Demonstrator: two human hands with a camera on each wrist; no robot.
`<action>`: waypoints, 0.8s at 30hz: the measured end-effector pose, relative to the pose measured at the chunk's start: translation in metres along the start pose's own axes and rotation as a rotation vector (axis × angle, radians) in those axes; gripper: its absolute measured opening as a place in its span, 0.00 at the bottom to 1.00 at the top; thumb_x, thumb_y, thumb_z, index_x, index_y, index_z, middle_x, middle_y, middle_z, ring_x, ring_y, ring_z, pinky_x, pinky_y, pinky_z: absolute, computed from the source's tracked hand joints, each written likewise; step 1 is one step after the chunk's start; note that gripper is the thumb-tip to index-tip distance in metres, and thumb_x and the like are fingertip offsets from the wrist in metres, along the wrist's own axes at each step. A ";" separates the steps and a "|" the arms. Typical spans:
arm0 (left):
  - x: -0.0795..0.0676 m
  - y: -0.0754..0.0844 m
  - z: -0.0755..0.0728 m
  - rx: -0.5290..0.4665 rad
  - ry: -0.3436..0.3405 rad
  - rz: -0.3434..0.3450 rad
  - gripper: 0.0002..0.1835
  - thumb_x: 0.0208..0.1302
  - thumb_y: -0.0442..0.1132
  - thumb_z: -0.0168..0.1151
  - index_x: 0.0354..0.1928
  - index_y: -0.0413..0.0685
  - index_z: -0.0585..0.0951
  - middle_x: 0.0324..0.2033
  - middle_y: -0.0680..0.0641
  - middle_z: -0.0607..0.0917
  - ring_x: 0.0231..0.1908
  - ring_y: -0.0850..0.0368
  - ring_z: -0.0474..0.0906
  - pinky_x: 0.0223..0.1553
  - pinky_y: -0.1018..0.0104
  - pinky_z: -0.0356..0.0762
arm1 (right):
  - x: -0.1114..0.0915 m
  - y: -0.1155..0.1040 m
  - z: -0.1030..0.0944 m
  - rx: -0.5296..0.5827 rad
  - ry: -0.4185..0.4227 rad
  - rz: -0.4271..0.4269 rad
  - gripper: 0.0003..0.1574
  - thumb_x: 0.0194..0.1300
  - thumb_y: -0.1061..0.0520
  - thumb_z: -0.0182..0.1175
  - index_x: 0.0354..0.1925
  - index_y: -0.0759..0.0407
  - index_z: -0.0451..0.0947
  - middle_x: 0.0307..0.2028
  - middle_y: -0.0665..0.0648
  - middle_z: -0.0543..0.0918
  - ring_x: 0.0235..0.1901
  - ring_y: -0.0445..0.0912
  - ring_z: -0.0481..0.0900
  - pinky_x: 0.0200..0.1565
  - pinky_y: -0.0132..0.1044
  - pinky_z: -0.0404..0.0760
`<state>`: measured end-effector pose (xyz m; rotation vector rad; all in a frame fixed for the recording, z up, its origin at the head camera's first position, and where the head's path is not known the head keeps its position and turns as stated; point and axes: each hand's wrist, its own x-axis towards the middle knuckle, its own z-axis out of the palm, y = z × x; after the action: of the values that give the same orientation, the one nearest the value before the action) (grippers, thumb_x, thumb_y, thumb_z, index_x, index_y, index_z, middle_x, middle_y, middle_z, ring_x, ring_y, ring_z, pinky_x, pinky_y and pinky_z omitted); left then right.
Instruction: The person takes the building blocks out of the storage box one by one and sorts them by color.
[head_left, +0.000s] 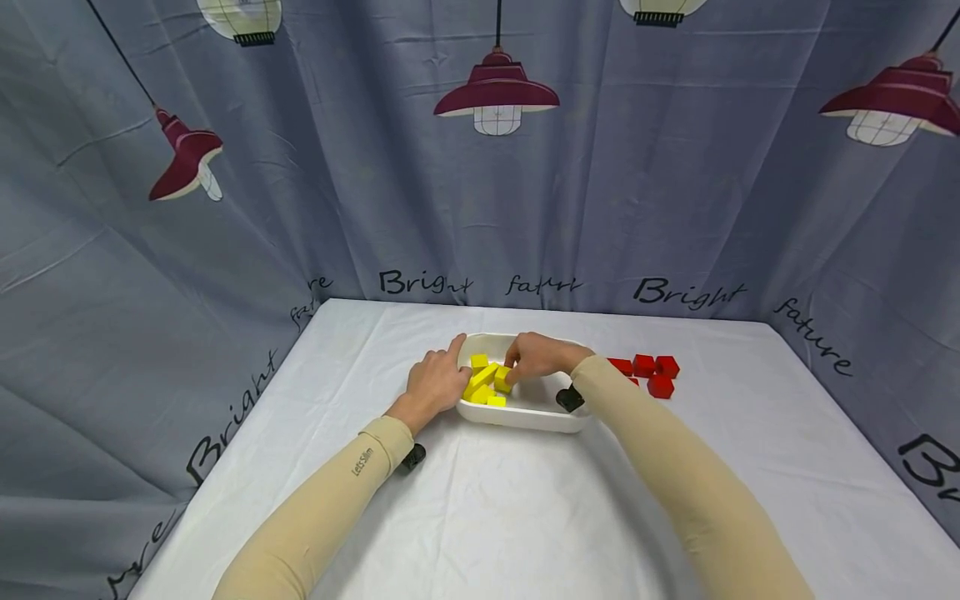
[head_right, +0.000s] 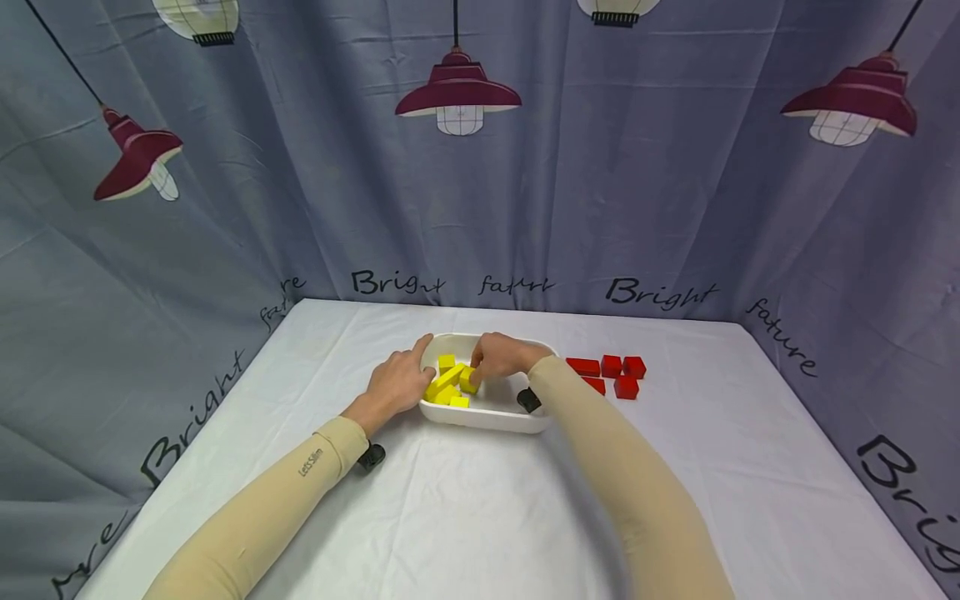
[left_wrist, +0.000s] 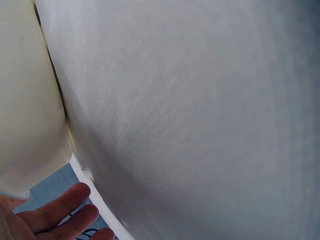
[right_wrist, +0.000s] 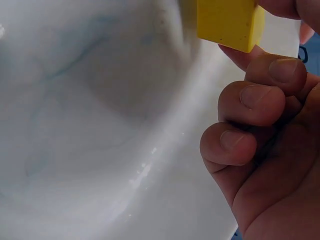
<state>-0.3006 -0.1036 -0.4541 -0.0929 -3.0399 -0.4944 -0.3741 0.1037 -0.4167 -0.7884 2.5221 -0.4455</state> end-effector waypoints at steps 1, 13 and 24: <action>0.000 0.000 0.000 -0.001 0.000 0.000 0.34 0.71 0.50 0.47 0.79 0.60 0.56 0.57 0.40 0.83 0.56 0.44 0.79 0.52 0.46 0.79 | -0.001 0.000 -0.001 0.000 0.000 -0.006 0.16 0.56 0.45 0.69 0.40 0.51 0.88 0.36 0.49 0.85 0.37 0.46 0.77 0.41 0.38 0.76; 0.000 0.000 0.001 -0.003 -0.001 -0.001 0.35 0.71 0.50 0.46 0.79 0.60 0.56 0.56 0.41 0.82 0.54 0.45 0.79 0.51 0.46 0.79 | -0.017 0.008 -0.016 -0.013 0.011 -0.030 0.16 0.58 0.49 0.68 0.44 0.54 0.88 0.35 0.51 0.84 0.37 0.46 0.75 0.39 0.38 0.74; 0.000 0.000 0.000 -0.012 -0.006 -0.001 0.35 0.71 0.49 0.46 0.79 0.59 0.56 0.57 0.40 0.82 0.55 0.44 0.78 0.52 0.46 0.79 | -0.041 0.020 -0.028 -0.019 0.040 -0.004 0.18 0.59 0.51 0.68 0.47 0.56 0.87 0.33 0.52 0.83 0.35 0.46 0.74 0.37 0.36 0.71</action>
<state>-0.3008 -0.1039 -0.4543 -0.0931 -3.0434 -0.5140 -0.3677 0.1490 -0.3881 -0.7991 2.5656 -0.4428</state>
